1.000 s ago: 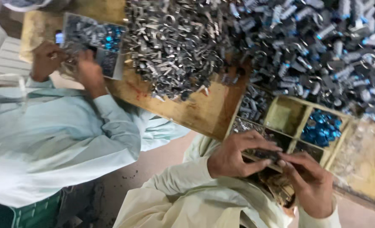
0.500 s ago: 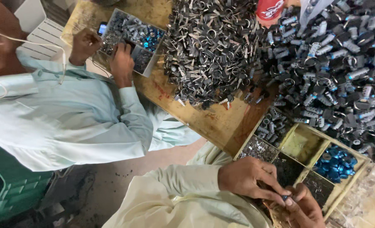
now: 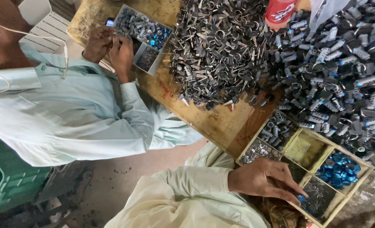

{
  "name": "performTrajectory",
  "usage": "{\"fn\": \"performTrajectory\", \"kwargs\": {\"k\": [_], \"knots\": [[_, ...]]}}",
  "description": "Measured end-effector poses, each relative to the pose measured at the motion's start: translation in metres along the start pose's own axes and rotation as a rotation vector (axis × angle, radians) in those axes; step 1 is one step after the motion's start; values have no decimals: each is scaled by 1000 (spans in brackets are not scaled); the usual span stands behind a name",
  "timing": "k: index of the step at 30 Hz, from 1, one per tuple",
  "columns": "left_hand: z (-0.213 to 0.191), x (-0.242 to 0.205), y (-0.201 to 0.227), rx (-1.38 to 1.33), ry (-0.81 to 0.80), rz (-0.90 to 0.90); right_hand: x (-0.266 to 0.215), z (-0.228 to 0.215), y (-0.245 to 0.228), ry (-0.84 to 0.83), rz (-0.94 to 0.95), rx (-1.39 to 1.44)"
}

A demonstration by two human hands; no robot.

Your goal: The person assembles keychains by hand, picking small metal rings and blue plastic caps from a compartmentalized tray and attaching them to key blanks. The person handles each component individually and places the assembled units on the table.

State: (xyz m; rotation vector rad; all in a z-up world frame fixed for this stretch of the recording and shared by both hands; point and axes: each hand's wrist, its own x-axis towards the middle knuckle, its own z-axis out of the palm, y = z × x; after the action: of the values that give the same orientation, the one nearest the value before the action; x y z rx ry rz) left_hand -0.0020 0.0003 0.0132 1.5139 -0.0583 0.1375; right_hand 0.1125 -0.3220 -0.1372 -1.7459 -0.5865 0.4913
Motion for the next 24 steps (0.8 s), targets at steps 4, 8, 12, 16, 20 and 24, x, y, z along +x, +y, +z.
{"fn": "performTrajectory", "kwargs": {"k": [4, 8, 12, 16, 20, 24], "knots": [[1, -1, 0, 0, -1, -20, -4, 3, 4, -10, 8, -8], [2, -3, 5, -26, 5, -38, -8, -4, 4, -15, 4, -15], [0, -1, 6, 33, -5, -31, -10, -7, 3, -17, -2, -35], [0, 2, 5, 47, -11, -20, -5, -3, 6, -23, -4, -50], [1, 2, 3, -92, -41, -99, -4, -7, 10, -28, -11, -66], [1, 1, 1, -135, -30, -102, -8, -7, 16, -27, -13, -74]]}}
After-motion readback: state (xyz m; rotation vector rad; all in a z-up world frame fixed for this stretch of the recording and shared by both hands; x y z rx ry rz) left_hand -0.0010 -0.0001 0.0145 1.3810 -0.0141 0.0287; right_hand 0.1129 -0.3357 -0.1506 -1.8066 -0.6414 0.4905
